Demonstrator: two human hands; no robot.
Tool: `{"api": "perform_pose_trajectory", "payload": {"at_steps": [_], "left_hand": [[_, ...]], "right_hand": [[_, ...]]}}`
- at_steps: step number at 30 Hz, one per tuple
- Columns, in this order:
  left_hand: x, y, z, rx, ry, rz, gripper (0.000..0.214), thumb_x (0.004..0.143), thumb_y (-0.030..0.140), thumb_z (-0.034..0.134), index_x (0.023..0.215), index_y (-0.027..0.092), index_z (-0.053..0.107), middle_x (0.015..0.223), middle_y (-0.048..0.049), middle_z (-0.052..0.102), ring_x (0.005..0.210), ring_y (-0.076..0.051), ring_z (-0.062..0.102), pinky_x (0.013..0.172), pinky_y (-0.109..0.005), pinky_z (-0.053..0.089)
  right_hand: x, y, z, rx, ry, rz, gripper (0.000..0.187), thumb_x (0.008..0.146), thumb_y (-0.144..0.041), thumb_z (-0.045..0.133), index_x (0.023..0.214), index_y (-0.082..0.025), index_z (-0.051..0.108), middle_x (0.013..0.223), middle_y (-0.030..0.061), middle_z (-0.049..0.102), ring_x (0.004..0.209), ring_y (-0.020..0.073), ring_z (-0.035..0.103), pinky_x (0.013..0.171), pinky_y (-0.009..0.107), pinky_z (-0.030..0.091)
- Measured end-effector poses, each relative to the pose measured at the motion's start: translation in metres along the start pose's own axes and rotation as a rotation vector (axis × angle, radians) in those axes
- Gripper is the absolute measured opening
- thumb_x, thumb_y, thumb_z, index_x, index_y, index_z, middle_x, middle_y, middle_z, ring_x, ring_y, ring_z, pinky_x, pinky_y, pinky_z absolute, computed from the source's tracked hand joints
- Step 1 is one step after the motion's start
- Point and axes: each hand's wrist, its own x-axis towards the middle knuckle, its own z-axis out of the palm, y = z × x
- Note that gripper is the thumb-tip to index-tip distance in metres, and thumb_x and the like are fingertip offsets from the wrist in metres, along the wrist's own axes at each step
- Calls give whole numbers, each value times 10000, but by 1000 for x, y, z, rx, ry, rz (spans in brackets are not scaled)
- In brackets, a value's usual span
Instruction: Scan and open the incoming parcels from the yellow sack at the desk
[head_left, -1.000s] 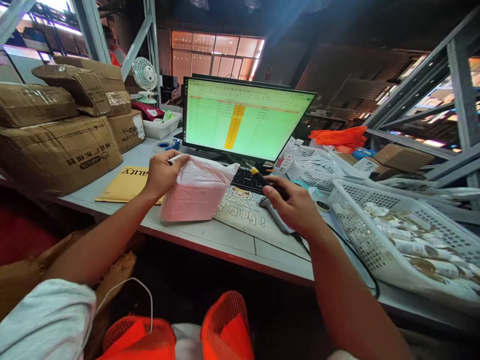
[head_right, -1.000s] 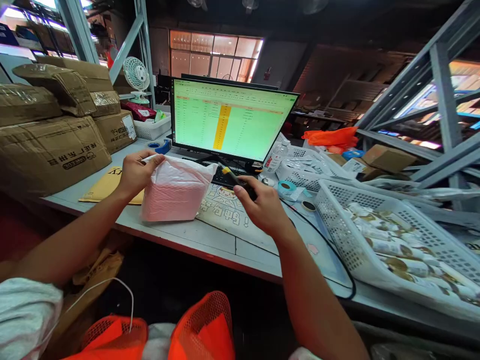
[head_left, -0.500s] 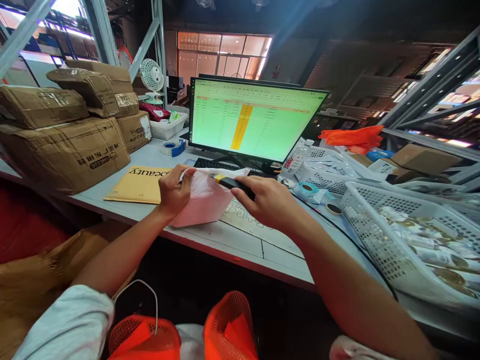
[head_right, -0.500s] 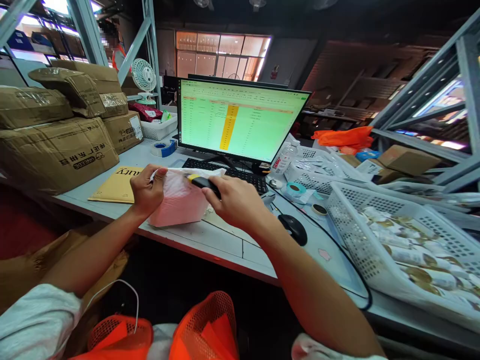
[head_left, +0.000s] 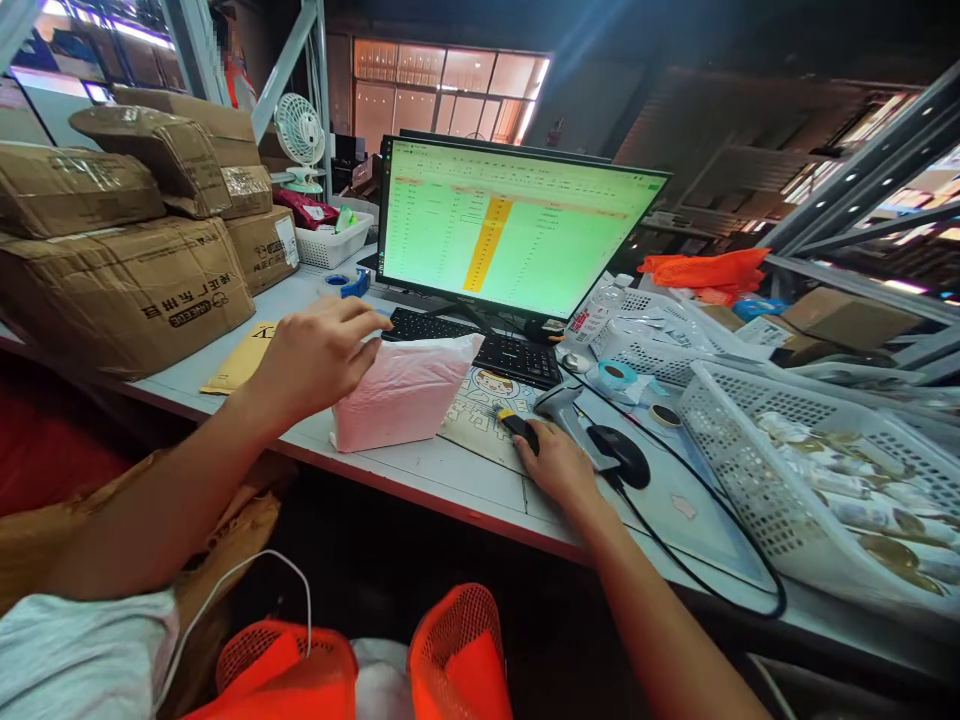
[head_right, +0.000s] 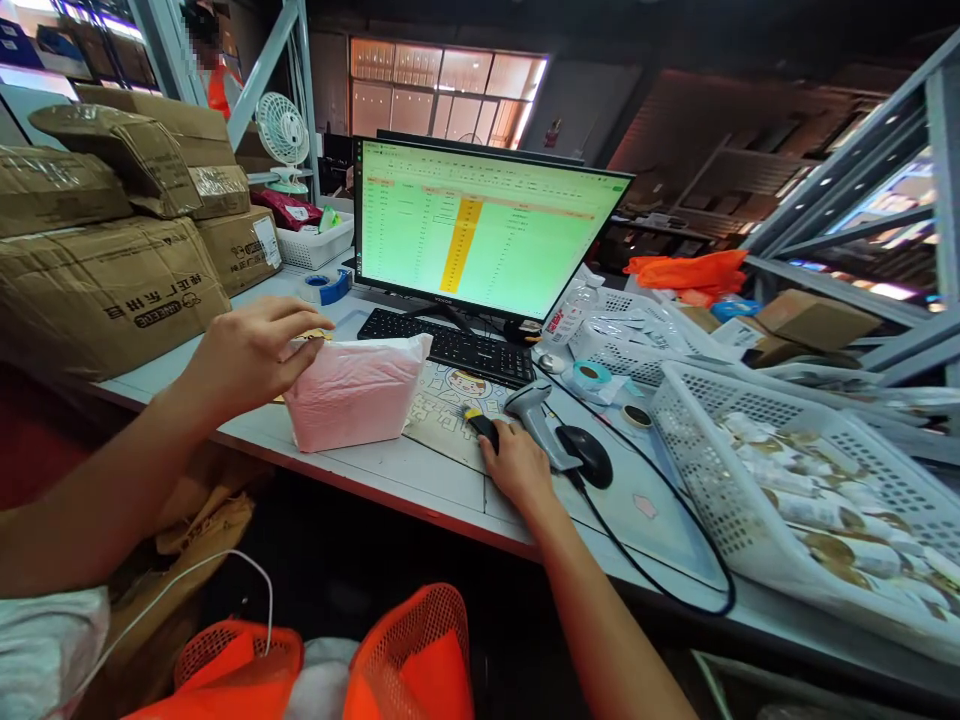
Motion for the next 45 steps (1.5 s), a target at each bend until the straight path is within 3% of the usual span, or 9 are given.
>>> {"api": "perform_pose_trajectory", "payload": {"at_steps": [4, 7, 11, 15, 23, 29, 33, 41, 45], "left_hand": [[8, 23, -13, 88, -284, 14, 226, 995, 343, 581, 1086, 205, 734, 1013, -72, 745, 911, -233, 683, 736, -304, 473], [14, 27, -9, 61, -393, -58, 218, 990, 325, 568, 960, 192, 739, 883, -68, 735, 795, -220, 661, 680, -301, 423], [15, 22, 1, -128, -414, -53, 280, 981, 316, 526, 858, 184, 739, 797, -62, 713, 728, -189, 614, 661, -296, 383], [8, 17, 3, -347, -405, -41, 316, 964, 333, 506, 780, 163, 698, 724, -41, 661, 665, -153, 546, 633, -280, 366], [5, 11, 11, -572, -395, -244, 343, 906, 424, 545, 702, 156, 612, 668, -7, 590, 637, -131, 502, 577, -254, 356], [15, -19, 10, -236, -66, -489, 219, 886, 339, 561, 737, 186, 609, 730, -34, 646, 720, -178, 576, 661, -296, 414], [20, -42, 7, -52, -18, -538, 181, 890, 340, 580, 769, 214, 628, 795, -66, 672, 864, -240, 645, 778, -345, 457], [27, -7, -11, -35, -229, -353, 233, 904, 371, 623, 1036, 188, 680, 927, -64, 710, 911, -237, 667, 828, -345, 501], [32, 32, -27, -32, -264, -47, 203, 927, 270, 582, 1087, 196, 683, 1091, -83, 691, 1102, -266, 631, 962, -383, 485]], "right_hand": [[-5, -24, -8, 43, 125, -2, 342, 971, -323, 556, 1175, -82, 691, 1167, 222, 676, 1092, 363, 629, 892, 447, 490], [-17, -68, -36, 487, 274, -119, 342, 977, -455, 566, 940, -143, 699, 938, 145, 714, 859, 268, 665, 791, 384, 507], [-25, -142, -63, 1200, 34, -257, 602, 917, -753, 539, 767, -180, 650, 640, 36, 639, 527, 151, 580, 510, 274, 450], [-16, -181, -68, 1491, 20, -233, 633, 842, -786, 627, 662, -180, 599, 559, 1, 578, 426, 98, 493, 412, 237, 374], [-7, -176, -65, 1563, -79, -329, 535, 866, -650, 695, 634, -181, 585, 546, -14, 560, 412, 71, 411, 398, 228, 277], [-27, -157, -64, 1311, 106, -352, 475, 926, -464, 626, 549, -198, 511, 511, -12, 519, 487, 94, 423, 483, 249, 306], [-33, -142, -62, 1195, 123, -314, 418, 903, -410, 600, 550, -197, 532, 488, -21, 486, 479, 99, 402, 489, 259, 282], [-23, -141, -61, 1325, 14, -229, 406, 923, -467, 577, 622, -194, 570, 530, -10, 564, 435, 101, 476, 466, 252, 359], [-23, -143, -56, 1419, -20, -265, 404, 923, -486, 618, 647, -195, 569, 530, -12, 582, 441, 104, 498, 477, 252, 386]]}}
